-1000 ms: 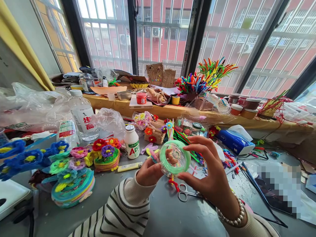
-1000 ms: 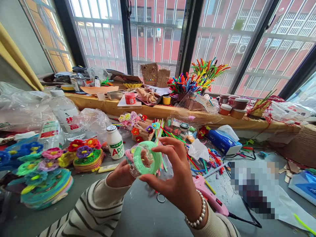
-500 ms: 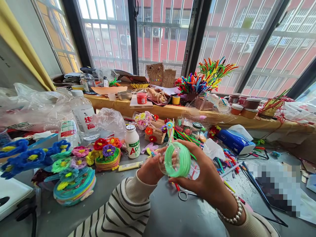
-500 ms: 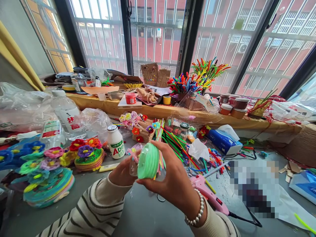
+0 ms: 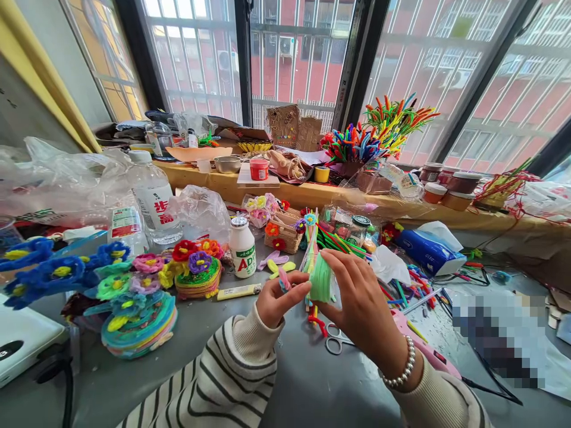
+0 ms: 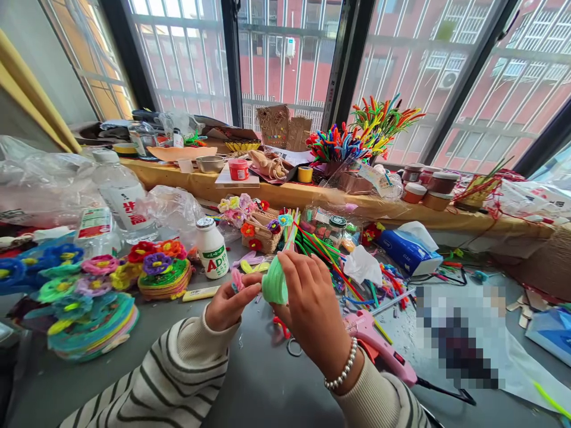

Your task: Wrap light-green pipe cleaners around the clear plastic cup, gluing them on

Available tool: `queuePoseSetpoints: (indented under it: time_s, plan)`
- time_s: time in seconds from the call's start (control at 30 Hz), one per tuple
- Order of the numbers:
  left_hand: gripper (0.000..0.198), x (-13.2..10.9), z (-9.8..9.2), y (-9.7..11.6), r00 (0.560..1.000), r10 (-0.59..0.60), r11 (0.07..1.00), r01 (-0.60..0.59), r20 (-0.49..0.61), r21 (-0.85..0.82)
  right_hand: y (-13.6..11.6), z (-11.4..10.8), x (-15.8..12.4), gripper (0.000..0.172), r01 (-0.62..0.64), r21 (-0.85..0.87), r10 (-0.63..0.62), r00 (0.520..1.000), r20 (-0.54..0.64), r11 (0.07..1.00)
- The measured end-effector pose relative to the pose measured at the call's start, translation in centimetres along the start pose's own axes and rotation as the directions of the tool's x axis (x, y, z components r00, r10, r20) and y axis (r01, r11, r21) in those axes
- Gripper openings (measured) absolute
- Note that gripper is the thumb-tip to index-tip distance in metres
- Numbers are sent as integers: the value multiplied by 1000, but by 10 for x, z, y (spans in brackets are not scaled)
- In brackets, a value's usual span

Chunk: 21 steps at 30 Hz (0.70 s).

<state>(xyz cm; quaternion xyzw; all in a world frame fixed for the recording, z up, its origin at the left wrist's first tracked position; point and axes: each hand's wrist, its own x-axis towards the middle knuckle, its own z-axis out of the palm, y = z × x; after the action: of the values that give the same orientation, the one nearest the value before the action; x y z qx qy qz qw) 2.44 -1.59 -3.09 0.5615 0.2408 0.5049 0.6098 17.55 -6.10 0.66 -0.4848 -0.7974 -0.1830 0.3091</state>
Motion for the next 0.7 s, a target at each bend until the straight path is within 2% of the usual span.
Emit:
queuePoseSetpoints:
  time_s: [0.1, 0.27, 0.7]
  plan:
    - [27, -1, 2, 0, 996, -42, 999, 41, -78, -24, -2, 0, 0, 51, 8, -30, -8, 1000, 13, 1000]
    - [26, 0, 1, 1, 999, -36, 999, 36, -22, -4, -5, 1, 0, 50, 8, -51, -7, 1000, 14, 999]
    - [25, 1, 2, -1, 1000, -4, 1000, 4, -18, -6, -8, 0, 0, 52, 11, -75, -9, 1000, 24, 997]
